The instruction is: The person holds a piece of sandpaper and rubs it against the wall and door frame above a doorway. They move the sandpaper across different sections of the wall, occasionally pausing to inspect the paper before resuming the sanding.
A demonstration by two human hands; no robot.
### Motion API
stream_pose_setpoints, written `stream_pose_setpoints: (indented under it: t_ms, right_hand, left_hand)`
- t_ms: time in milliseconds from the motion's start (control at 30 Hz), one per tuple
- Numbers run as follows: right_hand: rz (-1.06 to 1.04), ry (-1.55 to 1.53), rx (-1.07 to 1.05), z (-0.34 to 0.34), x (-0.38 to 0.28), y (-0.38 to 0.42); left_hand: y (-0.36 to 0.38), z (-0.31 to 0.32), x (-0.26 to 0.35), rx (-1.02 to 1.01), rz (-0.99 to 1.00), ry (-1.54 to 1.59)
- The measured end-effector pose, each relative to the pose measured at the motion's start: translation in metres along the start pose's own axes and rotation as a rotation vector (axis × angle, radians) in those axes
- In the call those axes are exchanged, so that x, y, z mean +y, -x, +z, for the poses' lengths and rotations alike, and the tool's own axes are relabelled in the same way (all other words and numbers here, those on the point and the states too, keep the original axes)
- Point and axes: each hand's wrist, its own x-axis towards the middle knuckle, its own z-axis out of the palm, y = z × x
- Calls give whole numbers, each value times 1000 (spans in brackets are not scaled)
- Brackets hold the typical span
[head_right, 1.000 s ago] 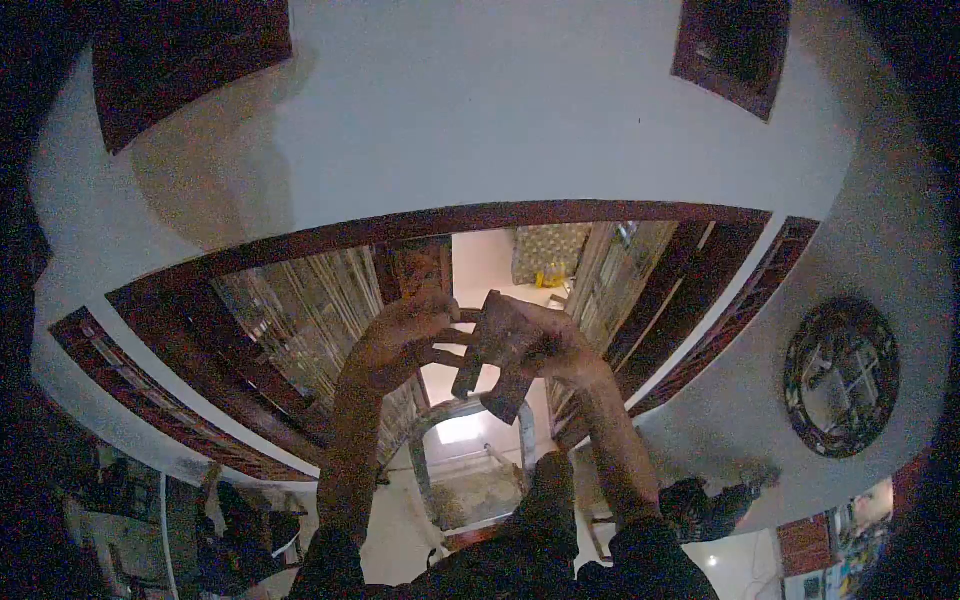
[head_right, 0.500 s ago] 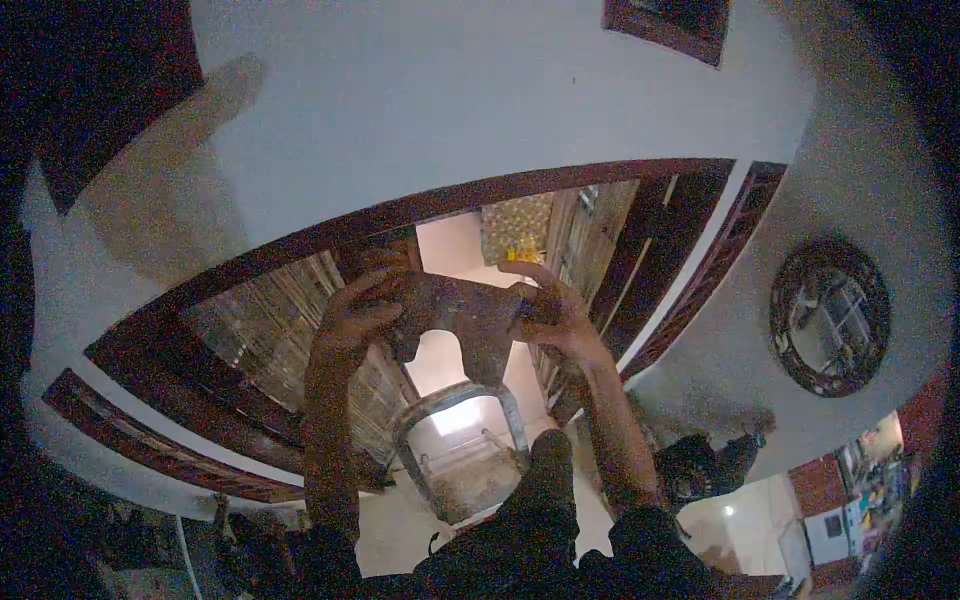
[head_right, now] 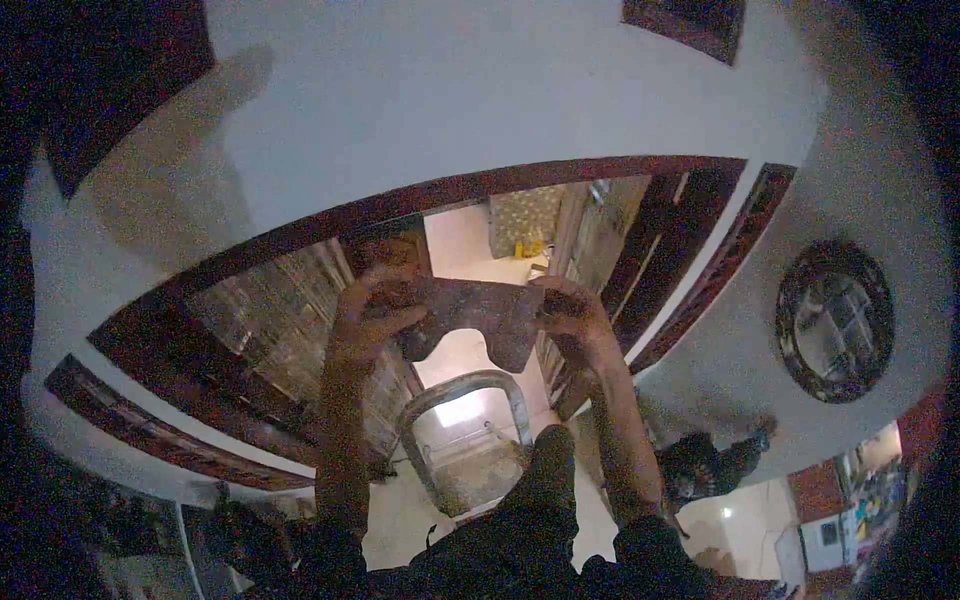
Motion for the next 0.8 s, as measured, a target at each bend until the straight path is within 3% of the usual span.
stream_pose_setpoints:
  t_ms: [133,233,300,500,600,700,767,800]
  right_hand:
    - [23,16,-90,17,-3,1]
    - [17,64,-92,31,-5,-1]
    - [20,462,-135,40,-9,-3]
    - [-19,909,-313,71,-24,-2]
    - [105,764,-237,76,-21,-4]
    - [52,621,-197,67,-5,-4]
    - [12,593,-161,60,7,-9]
    - [-22,561,-119,59,11,-10]
  left_hand:
    - [6,1,7,-17,115,-113]
    - [5,0,2,-152,158,-128]
    - [5,4,2,-175,156,-134]
    - [4,16,2,-336,43,-90]
    - [10,19,4,-253,23,-108]
    - [17,17,5,-138,30,-78]
    - [21,12,1,-147,-159,-5]
    - [22,8,-3,-143,-157,-6]
